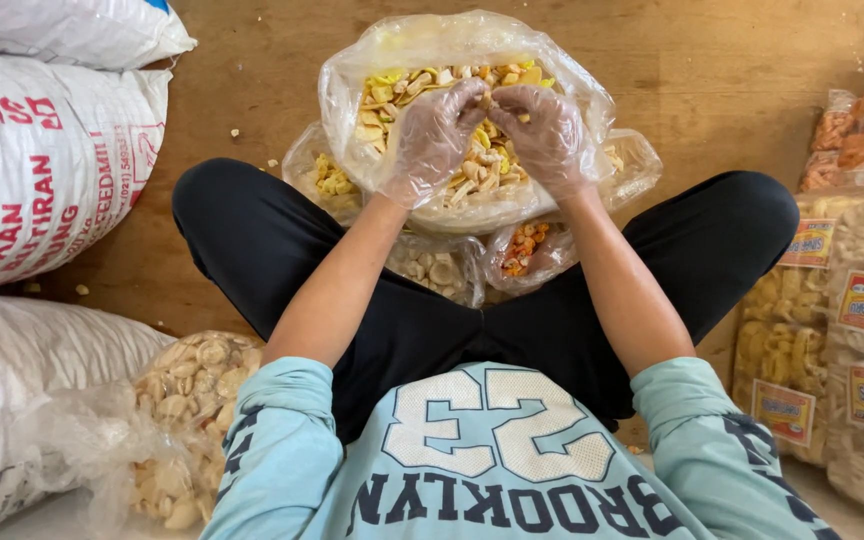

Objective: The person sits cross-legged on the floor and uses gloved hands to sort a mixture of dried fruit and snack pieces inside a large plastic bag. They repeatedly pick up handfuls of the mixture, separate or inspect pieces, and return them to the bag.

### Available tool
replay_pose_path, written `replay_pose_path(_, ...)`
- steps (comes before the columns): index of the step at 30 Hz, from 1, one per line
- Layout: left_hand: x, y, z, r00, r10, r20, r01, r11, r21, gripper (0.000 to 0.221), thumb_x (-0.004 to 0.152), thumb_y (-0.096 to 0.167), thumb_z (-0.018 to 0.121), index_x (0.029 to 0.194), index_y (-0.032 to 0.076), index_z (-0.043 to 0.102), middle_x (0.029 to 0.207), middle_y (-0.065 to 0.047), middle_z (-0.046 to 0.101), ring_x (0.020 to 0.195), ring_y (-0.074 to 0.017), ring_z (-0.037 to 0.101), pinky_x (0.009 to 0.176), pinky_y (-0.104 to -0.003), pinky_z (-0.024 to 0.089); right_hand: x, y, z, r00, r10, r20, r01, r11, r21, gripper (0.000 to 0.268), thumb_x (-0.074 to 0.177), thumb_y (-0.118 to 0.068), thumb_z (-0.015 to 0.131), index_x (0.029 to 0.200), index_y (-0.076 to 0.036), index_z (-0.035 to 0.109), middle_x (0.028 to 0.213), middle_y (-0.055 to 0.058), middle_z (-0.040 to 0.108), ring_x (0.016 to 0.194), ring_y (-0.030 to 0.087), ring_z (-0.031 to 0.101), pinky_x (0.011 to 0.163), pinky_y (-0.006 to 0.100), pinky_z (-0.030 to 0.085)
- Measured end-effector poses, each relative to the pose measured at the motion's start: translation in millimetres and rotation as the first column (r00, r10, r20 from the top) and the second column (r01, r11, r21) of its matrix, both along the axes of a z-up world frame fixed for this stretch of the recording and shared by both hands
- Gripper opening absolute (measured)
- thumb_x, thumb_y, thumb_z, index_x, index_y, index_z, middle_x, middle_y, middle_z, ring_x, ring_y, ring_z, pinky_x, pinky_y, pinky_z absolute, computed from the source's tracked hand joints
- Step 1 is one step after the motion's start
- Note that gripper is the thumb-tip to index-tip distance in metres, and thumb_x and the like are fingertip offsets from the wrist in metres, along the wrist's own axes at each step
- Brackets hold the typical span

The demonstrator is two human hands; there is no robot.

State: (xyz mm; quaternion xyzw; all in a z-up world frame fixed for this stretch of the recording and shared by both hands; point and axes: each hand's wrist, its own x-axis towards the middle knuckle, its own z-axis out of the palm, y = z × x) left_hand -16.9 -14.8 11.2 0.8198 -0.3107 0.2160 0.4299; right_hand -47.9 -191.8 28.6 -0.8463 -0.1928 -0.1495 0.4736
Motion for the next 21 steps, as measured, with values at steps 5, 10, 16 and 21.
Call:
replay_pose_path(5,-18.7,-9.1,21.1,0.991,-0.125,-0.044,0.123,0.991,-0.046,0.026,0.103,0.025,0.057,0.113,0.004,0.068,0.098,-0.011,0.076,0.084,-0.0214,0.076,0.075,-0.03,0.064,-24.2,-11.6,21.7,0.989,-0.048,0.141,0.077,0.975,-0.207,0.016,0.1,-0.01,0.072,0.111,0.001,0.069,0.096,0.013,0.073,0.082,0.02,0.069,0.07,0.026,0.058)
replay_pose_path(10,-20.4,-33.5,3.3,0.984,-0.101,0.143,0.088,0.992,0.093,0.048,0.106,0.047,0.041,0.106,0.008,0.069,0.083,-0.007,0.07,0.069,-0.0188,0.067,0.059,-0.029,0.054,-41.2,-42.4,15.6,0.969,-0.033,0.246,0.094,0.966,-0.24,0.015,0.102,-0.011,0.071,0.112,0.0,0.068,0.095,0.012,0.072,0.077,0.019,0.068,0.066,0.028,0.057)
replay_pose_path(16,-27.9,-76.4,4.0,0.99,-0.143,-0.008,0.142,0.975,0.168,0.034,0.102,0.038,0.053,0.104,0.007,0.068,0.08,-0.004,0.066,0.064,-0.0132,0.057,0.056,-0.024,0.046,-66.7,-71.6,33.8,0.988,-0.143,0.058,0.154,0.949,-0.275,0.016,0.106,-0.013,0.062,0.117,-0.002,0.067,0.104,0.013,0.071,0.087,0.023,0.069,0.072,0.032,0.057)
replay_pose_path(21,-28.0,-128.4,35.3,0.976,-0.214,-0.04,0.218,0.962,0.162,0.018,0.097,0.013,0.054,0.097,0.005,0.071,0.075,-0.005,0.073,0.05,-0.0114,0.06,0.038,-0.02,0.042,-80.1,-102.6,64.0,0.963,-0.196,0.187,0.256,0.882,-0.395,0.011,0.103,-0.007,0.071,0.111,0.001,0.072,0.099,0.014,0.073,0.086,0.026,0.07,0.076,0.037,0.056)
